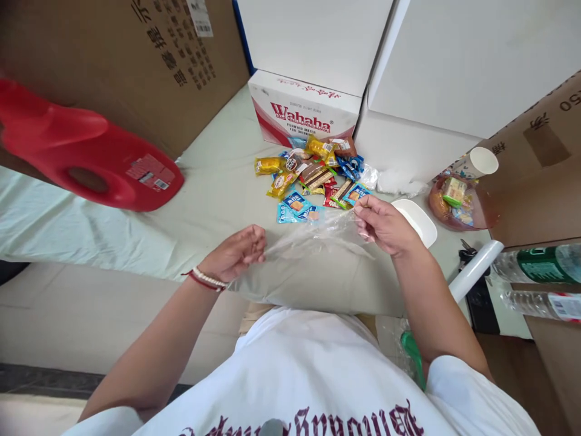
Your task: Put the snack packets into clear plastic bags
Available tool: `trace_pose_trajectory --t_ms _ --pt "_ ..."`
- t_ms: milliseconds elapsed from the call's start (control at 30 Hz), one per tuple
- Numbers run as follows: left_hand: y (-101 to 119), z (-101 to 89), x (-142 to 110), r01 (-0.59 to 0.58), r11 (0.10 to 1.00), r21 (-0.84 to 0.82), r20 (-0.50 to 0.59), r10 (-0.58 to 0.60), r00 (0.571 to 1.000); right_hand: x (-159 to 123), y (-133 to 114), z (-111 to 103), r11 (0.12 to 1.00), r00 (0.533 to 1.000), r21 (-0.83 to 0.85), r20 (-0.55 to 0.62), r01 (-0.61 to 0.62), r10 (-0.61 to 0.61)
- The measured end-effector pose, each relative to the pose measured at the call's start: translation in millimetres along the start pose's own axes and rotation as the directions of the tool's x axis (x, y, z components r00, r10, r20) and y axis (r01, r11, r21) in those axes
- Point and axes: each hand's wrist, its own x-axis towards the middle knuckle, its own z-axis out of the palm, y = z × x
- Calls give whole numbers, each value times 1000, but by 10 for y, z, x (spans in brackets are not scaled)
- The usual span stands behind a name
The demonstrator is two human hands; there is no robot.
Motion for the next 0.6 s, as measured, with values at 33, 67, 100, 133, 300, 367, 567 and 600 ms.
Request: trace_pose_trajectory --t_ms 33,67,100,133,300,367,567,600 --pt "-15 16 61 -64 998 -22 -109 61 992 45 13 42 998 1000 67 -15 5 -4" --pt "-63 50 101 -116 993 -36 -199 107 974 80 34 88 990 999 141 -38 15 -10" --pt "-145 99 116 -145 989 -36 -255 132 958 106 62 134 976 998 216 -66 33 -19" --pt "-259 159 105 -148 989 -19 -259 138 956 122 96 179 956 995 287 -96 56 -29" --pt "-1023 555 -55 -35 979 202 178 -1 984 85 311 375 831 987 537 -141 142 -77" --pt "-1214 734 7 3 989 149 272 -44 961 20 384 460 795 990 591 -120 134 -78" --pt "-1030 1091 632 -232 958 -169 -33 230 973 -294 436 681 716 1000 698 0 8 -12" --pt "-969 1125 716 -229 949 -216 -10 233 973 -346 432 702 701 1000 713 19 -17 4"
